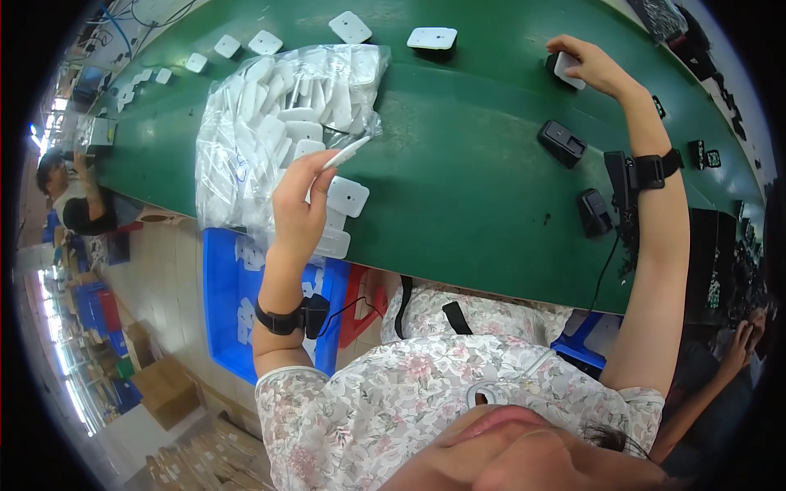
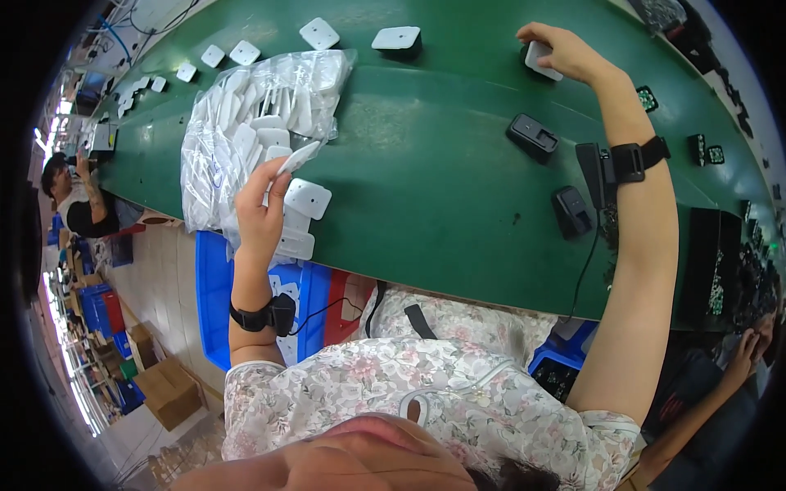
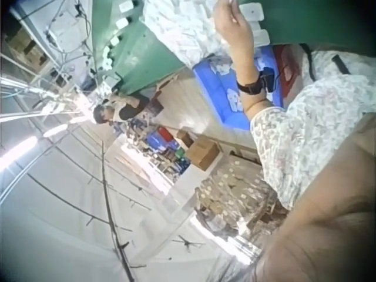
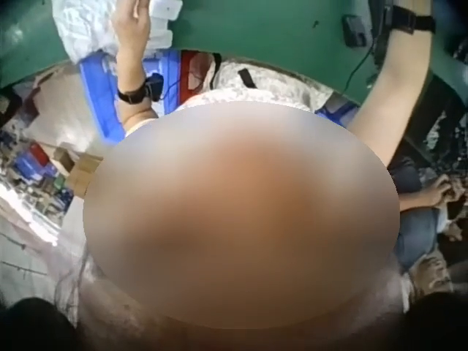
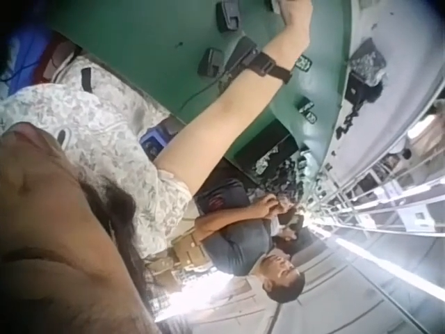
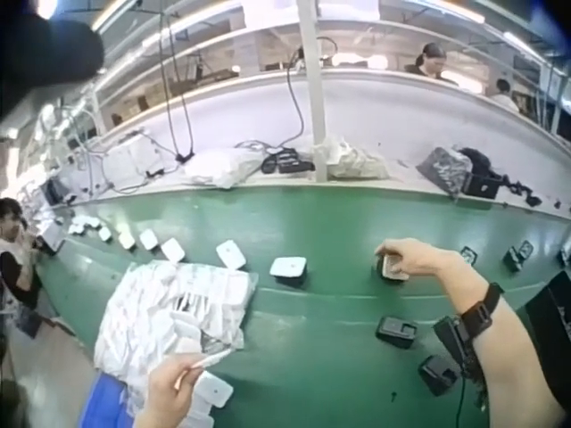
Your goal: The person assembles electronic devices by picking up a white plastic cover, inserting a small black component into it, and pressing the cover onto a black base. This process is repeated multiple times throughout the video.
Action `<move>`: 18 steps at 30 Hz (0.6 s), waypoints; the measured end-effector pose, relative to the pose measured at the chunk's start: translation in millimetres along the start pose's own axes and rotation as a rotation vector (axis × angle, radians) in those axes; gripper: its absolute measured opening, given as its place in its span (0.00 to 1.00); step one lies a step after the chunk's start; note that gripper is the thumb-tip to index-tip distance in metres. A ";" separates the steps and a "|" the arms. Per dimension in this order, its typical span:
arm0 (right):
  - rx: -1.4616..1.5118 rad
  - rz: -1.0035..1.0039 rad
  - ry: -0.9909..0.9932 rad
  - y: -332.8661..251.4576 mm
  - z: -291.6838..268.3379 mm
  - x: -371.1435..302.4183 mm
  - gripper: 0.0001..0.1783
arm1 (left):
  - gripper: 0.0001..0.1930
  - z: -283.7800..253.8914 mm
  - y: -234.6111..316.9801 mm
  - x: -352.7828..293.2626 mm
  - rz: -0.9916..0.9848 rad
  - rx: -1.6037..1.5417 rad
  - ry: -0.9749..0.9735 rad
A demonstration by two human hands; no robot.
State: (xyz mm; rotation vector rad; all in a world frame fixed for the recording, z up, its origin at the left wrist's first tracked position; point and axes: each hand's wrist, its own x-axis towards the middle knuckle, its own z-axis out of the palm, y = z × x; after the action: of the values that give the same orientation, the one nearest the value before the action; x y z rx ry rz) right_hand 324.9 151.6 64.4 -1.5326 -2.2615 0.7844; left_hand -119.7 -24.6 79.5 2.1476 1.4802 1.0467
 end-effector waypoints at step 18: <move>-0.614 -0.010 0.067 -151.8 69.3 74.3 0.36 | 0.11 51.7 46.8 -12.9 0.165 -0.155 -0.247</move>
State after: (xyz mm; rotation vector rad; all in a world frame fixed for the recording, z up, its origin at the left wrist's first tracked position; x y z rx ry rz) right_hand 144.7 158.4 93.6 -1.7438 -2.5927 0.0128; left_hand -53.6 -48.4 69.1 2.2224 1.0910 0.8775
